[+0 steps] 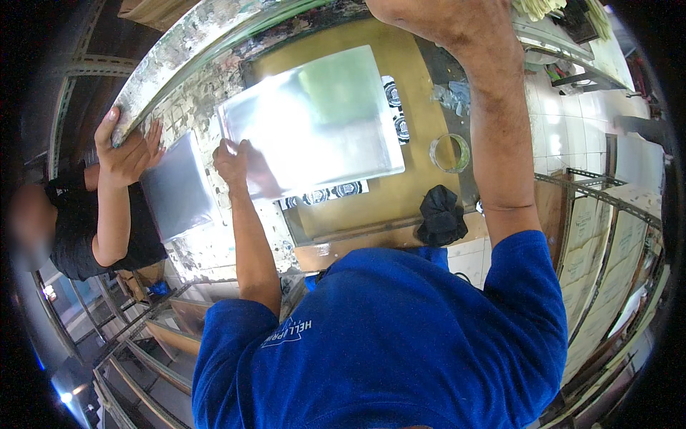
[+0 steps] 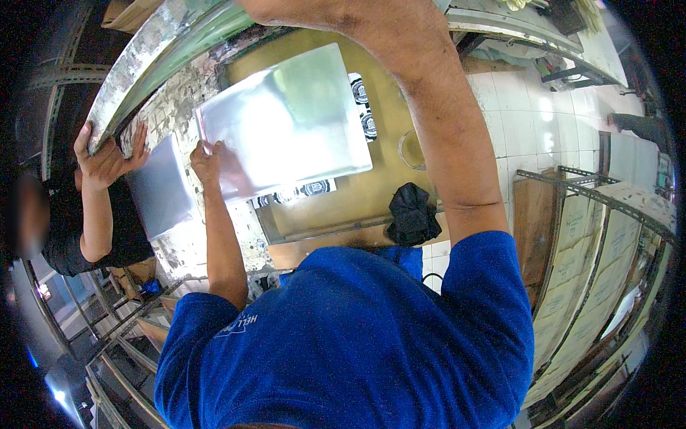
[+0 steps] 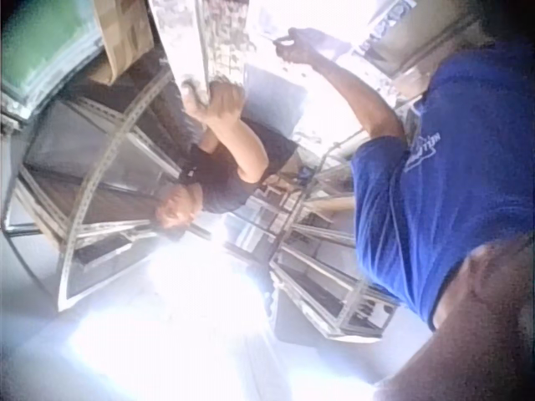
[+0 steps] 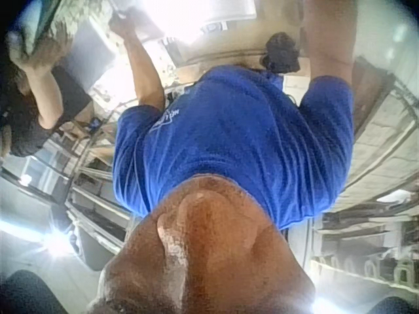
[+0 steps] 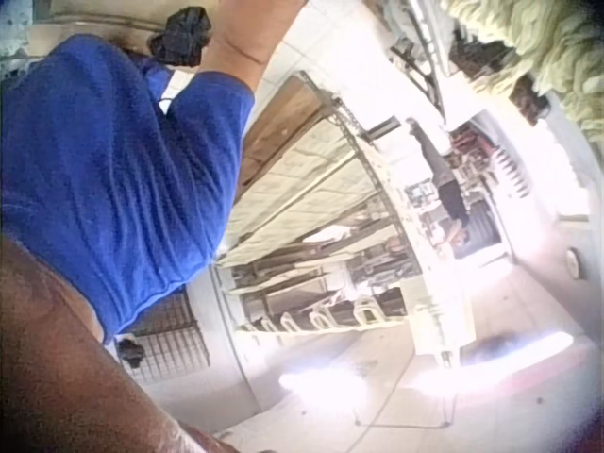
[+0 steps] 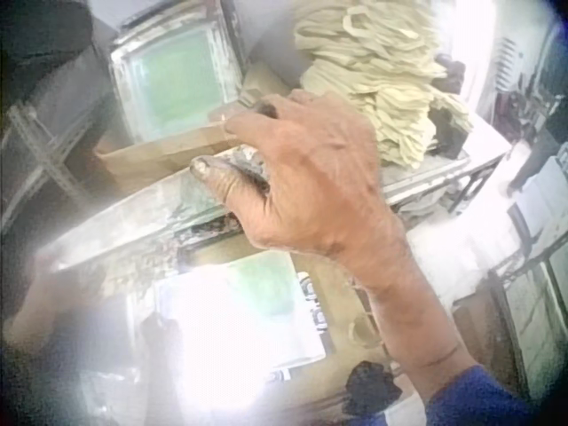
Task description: The person performs screen printing by placing a plastic sheet on a print bed, lowering a screen frame, and using a squeegee to apply white ink. The person then removes the printed sheet and places it into a large plastic bag held by another person, before repeating the process and eventually wiping the screen with a cloth.
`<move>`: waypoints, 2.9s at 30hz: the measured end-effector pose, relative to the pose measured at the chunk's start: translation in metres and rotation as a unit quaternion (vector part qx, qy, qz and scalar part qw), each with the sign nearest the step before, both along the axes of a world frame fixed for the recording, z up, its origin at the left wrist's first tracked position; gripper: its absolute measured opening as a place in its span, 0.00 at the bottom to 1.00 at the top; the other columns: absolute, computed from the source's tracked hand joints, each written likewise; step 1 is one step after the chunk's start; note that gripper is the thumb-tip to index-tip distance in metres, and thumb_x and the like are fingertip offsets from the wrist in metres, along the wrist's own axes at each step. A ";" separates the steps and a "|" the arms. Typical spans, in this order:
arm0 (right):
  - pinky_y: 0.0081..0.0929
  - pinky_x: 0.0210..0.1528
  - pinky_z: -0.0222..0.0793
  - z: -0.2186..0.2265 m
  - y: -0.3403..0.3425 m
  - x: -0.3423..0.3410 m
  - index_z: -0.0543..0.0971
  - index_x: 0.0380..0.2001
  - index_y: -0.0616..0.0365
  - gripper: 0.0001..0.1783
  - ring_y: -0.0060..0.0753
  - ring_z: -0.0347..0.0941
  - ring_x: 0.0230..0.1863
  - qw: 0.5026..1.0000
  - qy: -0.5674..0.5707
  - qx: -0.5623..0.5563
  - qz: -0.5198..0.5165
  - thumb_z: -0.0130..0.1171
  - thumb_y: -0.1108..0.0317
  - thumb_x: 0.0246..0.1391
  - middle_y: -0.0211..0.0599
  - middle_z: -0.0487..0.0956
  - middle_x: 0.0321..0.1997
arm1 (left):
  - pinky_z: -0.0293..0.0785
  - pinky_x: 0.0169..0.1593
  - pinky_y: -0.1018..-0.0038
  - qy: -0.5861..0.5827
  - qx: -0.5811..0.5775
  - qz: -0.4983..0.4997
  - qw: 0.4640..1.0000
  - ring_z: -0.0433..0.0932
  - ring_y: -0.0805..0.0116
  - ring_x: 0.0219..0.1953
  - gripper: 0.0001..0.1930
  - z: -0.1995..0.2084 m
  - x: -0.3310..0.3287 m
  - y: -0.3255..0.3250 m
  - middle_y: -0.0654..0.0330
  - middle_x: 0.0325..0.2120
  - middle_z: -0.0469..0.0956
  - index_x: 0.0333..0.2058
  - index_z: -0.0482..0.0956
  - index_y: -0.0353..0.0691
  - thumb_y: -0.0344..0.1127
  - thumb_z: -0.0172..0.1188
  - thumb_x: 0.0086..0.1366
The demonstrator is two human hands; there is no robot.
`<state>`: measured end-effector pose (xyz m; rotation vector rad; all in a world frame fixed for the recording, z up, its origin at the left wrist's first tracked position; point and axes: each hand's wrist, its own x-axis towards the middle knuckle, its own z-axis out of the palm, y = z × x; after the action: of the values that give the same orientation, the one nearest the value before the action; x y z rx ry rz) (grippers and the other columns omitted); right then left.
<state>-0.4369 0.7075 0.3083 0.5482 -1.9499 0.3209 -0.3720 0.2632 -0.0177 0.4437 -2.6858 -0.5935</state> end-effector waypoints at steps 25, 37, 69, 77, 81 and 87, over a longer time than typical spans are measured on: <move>0.31 0.34 0.60 0.003 0.002 0.008 0.85 0.41 0.52 0.22 0.32 0.70 0.28 0.998 -0.058 0.008 -0.014 0.64 0.48 0.50 0.34 0.76 0.23 | 0.50 0.63 0.43 -0.025 -0.066 -0.448 0.891 0.53 0.50 0.68 0.53 0.082 0.010 0.311 0.53 0.65 0.61 0.63 0.68 0.48 0.61 0.76 0.36; 0.34 0.35 0.60 -0.004 0.000 0.016 0.84 0.37 0.55 0.21 0.36 0.71 0.31 0.999 -0.027 -0.037 0.020 0.66 0.50 0.47 0.34 0.77 0.28 | 0.47 0.62 0.42 -0.062 -0.181 -0.531 0.826 0.50 0.47 0.69 0.59 0.075 -0.006 0.344 0.51 0.67 0.56 0.67 0.59 0.48 0.44 0.76 0.31; 0.43 0.48 0.60 -0.229 0.054 0.250 0.77 0.42 0.55 0.21 0.49 0.68 0.49 0.900 -0.406 -0.037 -0.154 0.65 0.68 0.40 0.45 0.77 0.42 | 0.74 0.52 0.70 0.203 0.557 0.004 0.805 0.75 0.63 0.51 0.33 0.123 0.136 0.155 0.52 0.50 0.75 0.59 0.64 0.32 0.13 0.58 0.53; 0.50 0.43 0.64 -0.243 0.116 0.260 0.81 0.38 0.59 0.14 0.56 0.71 0.44 0.879 -0.414 -0.009 -0.237 0.59 0.71 0.45 0.49 0.80 0.39 | 0.69 0.58 0.68 0.196 0.474 -0.054 0.857 0.72 0.62 0.54 0.35 0.072 0.160 0.146 0.56 0.51 0.73 0.59 0.66 0.33 0.22 0.70 0.52; 0.49 0.46 0.67 -0.226 0.120 0.209 0.81 0.41 0.59 0.17 0.57 0.72 0.48 0.879 -0.412 -0.085 -0.224 0.62 0.71 0.44 0.51 0.80 0.43 | 0.64 0.64 0.60 0.161 0.347 -0.017 0.924 0.67 0.56 0.57 0.51 0.048 0.173 0.142 0.51 0.57 0.64 0.64 0.57 0.31 0.23 0.74 0.39; 0.47 0.47 0.71 -0.282 0.153 0.096 0.81 0.41 0.61 0.16 0.61 0.75 0.46 0.878 -0.438 -0.079 -0.175 0.63 0.71 0.47 0.55 0.80 0.43 | 0.58 0.64 0.52 0.181 0.140 -0.050 0.972 0.56 0.49 0.63 0.50 0.009 0.177 0.130 0.48 0.62 0.56 0.57 0.71 0.37 0.53 0.82 0.36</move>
<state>-0.3412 0.8606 0.0258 -0.1186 -2.8031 0.5521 -0.1952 0.3933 -0.0083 0.2432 -2.2925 -0.9874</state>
